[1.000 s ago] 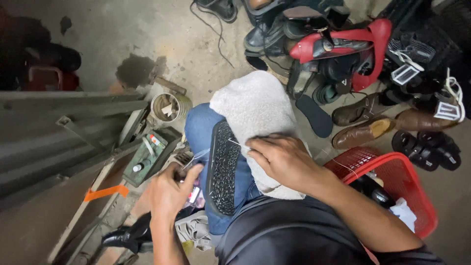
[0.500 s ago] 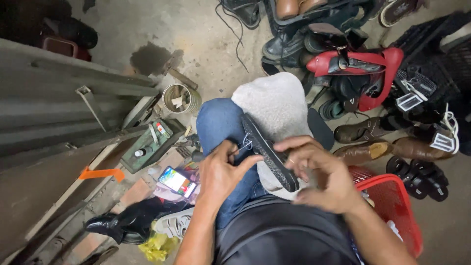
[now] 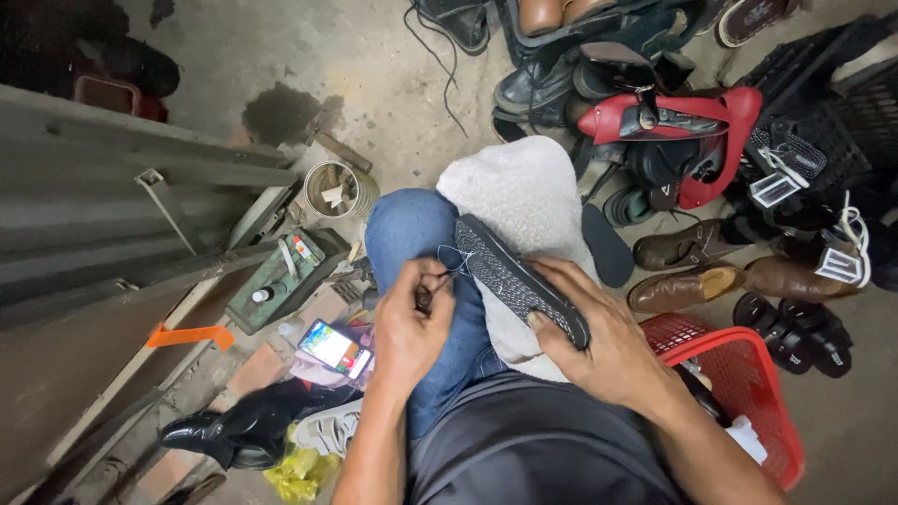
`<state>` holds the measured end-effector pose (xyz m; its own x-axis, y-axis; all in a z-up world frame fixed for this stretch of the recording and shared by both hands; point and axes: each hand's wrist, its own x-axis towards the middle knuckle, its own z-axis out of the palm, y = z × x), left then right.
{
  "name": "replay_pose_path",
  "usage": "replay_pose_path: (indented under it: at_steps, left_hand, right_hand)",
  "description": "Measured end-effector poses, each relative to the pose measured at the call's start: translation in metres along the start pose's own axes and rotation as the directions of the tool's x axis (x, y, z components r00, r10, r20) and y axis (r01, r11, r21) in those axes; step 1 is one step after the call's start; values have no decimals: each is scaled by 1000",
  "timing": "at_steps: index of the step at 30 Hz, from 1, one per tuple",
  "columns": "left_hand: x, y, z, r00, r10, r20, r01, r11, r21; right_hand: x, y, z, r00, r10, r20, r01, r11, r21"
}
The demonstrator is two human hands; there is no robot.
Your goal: The person sits on the floor and sews a black slipper using a needle and thread. They hold the slipper on their lap and repeatedly push the needle through the sole while pulling the thread to stitch it.
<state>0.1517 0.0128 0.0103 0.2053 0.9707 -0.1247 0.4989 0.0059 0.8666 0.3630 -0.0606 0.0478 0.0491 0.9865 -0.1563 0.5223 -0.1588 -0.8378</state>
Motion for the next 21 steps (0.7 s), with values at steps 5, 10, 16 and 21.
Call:
replay_pose_path:
  at_steps: [5, 10, 16, 21]
  left_hand:
    - [5, -3, 7, 981, 2, 192, -45, 975, 216]
    - [-15, 30, -13, 983, 33, 182, -54, 992, 114]
    - [-20, 21, -11, 982, 165, 89, -183, 946, 268]
    - [-4, -2, 3, 998, 57, 33, -66, 858, 509]
  right_hand:
    - [-2, -1, -3, 1000, 0, 20, 0, 1000, -22]
    - [-3, 0, 2, 999, -44, 6, 44, 998, -50]
    - [-6, 6, 4, 999, -37, -13, 36, 997, -71]
    - [-6, 8, -1, 998, 46, -40, -51, 992, -117]
